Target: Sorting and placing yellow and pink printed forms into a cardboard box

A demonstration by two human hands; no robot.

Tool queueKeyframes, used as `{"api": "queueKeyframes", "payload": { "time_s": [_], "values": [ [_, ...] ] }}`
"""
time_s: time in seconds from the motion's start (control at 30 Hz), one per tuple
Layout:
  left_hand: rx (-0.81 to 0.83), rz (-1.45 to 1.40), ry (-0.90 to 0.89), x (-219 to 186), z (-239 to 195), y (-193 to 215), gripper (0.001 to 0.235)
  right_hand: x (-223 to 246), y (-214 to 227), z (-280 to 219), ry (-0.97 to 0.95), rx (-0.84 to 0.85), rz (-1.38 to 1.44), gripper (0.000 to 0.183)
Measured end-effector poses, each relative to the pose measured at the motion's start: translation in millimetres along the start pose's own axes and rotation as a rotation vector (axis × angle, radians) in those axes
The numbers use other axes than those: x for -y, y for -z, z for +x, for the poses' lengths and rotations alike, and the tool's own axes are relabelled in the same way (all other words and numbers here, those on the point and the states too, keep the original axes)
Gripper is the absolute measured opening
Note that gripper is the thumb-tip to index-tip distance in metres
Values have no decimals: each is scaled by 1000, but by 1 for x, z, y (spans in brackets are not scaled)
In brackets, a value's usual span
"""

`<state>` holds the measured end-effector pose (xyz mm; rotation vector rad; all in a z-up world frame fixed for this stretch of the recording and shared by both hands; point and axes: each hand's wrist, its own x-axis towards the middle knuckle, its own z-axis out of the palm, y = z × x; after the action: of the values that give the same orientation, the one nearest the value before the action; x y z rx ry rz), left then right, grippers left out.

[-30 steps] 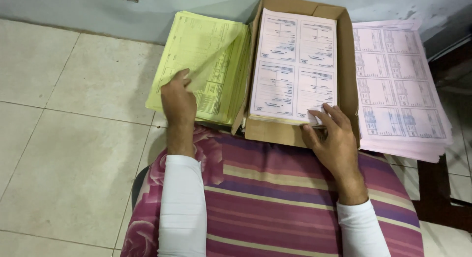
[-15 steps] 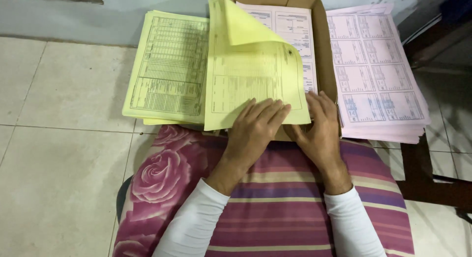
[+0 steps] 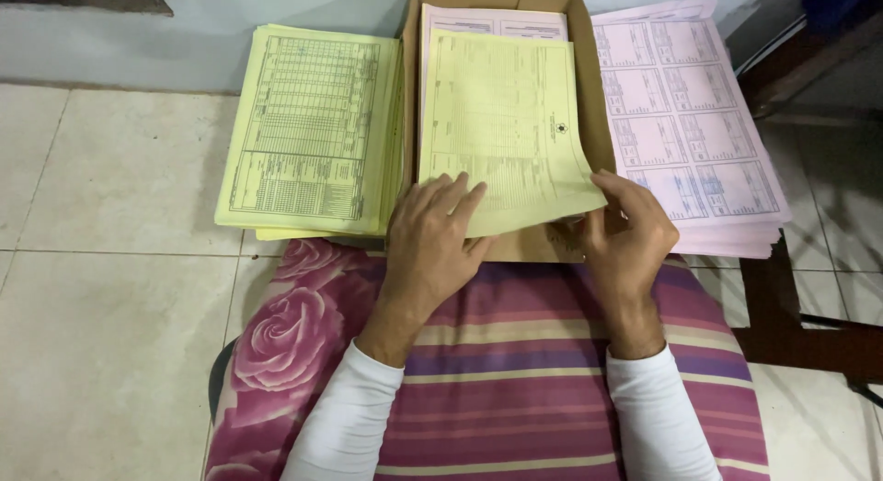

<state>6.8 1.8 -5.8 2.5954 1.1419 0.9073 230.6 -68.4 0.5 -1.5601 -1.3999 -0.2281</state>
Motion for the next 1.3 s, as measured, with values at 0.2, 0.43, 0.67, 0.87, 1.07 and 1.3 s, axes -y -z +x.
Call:
{"api": "queueKeyframes", "payload": {
  "time_s": [0.2,0.43,0.67,0.87,1.07,1.3],
  "values": [
    [188,-44,167,-19,2,29,85,17,7,7,-82,107,170,34],
    [172,-172,239,-14,5,21,85,41,7,6,-25,422,50,55],
    [141,-264,273,-4,4,14,67,30,2,5,-165,498,-40,65],
    [141,-299,303,10,2,-1,59,4,-8,-5,-116,422,-61,51],
    [145,-292,298,19,0,-9,49,-3,-12,-5,-103,389,-22,45],
    [146,-297,272,17,-2,-7,37,-12,-17,-8,-90,398,-43,44]
  ]
}}
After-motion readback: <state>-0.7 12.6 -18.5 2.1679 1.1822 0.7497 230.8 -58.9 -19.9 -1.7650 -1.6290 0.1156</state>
